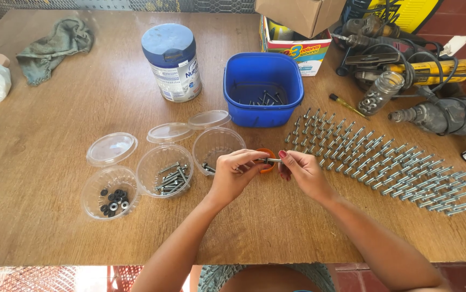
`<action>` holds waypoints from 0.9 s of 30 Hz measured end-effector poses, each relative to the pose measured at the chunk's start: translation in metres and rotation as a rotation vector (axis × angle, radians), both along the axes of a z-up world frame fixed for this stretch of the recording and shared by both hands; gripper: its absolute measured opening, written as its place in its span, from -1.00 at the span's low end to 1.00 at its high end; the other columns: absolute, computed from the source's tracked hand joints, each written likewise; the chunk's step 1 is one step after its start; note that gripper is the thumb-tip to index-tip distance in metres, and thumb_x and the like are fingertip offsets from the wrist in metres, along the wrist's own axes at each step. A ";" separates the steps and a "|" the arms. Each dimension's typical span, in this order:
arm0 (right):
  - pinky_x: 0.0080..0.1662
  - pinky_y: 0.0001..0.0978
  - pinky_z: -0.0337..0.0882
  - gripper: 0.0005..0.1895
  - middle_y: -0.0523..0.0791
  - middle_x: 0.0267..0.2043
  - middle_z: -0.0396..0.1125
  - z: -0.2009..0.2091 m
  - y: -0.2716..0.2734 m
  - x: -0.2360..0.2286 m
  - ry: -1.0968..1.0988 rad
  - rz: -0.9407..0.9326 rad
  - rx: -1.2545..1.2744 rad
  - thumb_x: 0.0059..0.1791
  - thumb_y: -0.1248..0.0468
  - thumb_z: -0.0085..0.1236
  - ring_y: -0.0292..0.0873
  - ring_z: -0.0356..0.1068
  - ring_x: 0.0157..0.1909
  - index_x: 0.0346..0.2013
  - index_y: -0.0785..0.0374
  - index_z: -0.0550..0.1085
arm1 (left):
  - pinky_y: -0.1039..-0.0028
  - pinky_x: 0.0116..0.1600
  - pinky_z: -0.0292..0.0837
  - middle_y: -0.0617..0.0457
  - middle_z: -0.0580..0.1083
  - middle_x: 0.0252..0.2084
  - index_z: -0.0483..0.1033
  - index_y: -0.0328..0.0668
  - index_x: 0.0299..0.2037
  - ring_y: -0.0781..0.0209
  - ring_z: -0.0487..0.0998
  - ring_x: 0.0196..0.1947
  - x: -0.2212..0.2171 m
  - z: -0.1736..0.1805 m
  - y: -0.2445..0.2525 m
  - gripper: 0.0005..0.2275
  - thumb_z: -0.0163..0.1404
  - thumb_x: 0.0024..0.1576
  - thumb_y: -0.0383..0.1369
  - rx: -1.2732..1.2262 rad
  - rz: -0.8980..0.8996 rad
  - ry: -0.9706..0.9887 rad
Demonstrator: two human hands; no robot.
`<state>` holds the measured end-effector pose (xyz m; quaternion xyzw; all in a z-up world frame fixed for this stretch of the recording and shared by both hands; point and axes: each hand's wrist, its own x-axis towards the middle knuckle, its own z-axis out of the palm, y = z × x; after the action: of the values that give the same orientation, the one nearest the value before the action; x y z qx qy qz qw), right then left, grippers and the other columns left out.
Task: Assembling small hardware components by threading washers and spacers onto bolts at a workbench.
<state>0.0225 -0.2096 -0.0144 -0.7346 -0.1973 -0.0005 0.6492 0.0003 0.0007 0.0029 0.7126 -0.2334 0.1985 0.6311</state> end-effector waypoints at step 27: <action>-0.60 -0.60 0.16 -0.37 -0.05 -0.78 0.26 -0.006 -0.002 0.000 0.077 0.055 0.016 0.22 0.04 -0.15 -0.32 0.16 -0.72 -0.62 0.32 0.50 | 0.63 -0.46 0.47 0.01 0.60 -0.32 0.68 -0.10 -0.14 0.28 0.64 -0.50 -0.001 0.000 -0.001 -0.81 0.22 0.06 -0.54 -0.011 -0.064 0.012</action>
<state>0.0223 -0.2118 -0.0203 -0.7233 -0.1922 0.0440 0.6618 -0.0005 -0.0006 0.0029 0.7026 -0.2511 0.1754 0.6423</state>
